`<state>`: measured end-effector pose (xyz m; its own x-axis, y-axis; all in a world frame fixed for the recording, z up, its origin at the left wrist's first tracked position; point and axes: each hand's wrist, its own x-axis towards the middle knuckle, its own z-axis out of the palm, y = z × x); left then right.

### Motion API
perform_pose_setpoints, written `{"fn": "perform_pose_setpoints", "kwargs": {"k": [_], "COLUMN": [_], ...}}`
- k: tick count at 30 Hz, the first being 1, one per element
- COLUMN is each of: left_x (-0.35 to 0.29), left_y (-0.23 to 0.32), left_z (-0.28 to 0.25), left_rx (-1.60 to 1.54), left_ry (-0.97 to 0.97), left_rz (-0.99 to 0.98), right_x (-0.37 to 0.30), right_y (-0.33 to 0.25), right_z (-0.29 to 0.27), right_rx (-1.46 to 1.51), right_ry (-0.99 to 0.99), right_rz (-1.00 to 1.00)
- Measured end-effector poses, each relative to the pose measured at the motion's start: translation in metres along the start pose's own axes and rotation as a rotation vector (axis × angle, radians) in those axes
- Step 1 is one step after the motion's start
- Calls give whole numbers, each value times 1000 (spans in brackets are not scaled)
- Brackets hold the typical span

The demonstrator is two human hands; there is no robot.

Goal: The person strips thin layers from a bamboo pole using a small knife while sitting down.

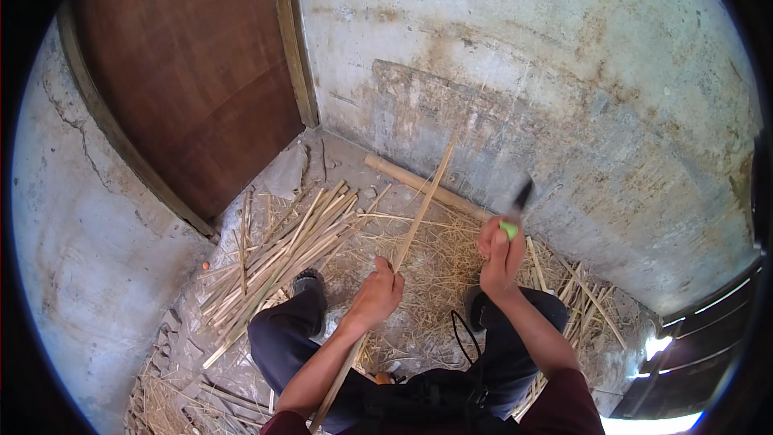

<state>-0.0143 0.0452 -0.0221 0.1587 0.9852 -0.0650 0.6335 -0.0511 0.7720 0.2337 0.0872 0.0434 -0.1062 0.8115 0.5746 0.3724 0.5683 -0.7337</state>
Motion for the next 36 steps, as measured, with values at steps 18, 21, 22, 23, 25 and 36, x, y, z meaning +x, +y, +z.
{"fn": "perform_pose_setpoints", "kwargs": {"k": [18, 21, 22, 23, 25, 36], "left_x": [-10, -13, -14, -14, -13, -12], "left_y": [39, 43, 45, 48, 52, 49], "left_z": [-6, -8, -9, -11, -16, -12], "left_rx": [-31, -45, -65, -65, -109, -97], "left_ry": [62, 77, 99, 97, 81, 99], "left_rz": [-41, -14, 5, 6, -14, -15], "right_x": [-16, -10, -8, -5, 3, 9], "right_y": [34, 35, 35, 40, 45, 33], "right_z": [25, 21, 19, 17, 14, 24], "right_rx": [-514, -418, -355, -356, -187, -385], "right_ry": [-393, -379, -372, -371, -494, -529], "right_rz": [28, 5, 12, 14, 175, 6]}}
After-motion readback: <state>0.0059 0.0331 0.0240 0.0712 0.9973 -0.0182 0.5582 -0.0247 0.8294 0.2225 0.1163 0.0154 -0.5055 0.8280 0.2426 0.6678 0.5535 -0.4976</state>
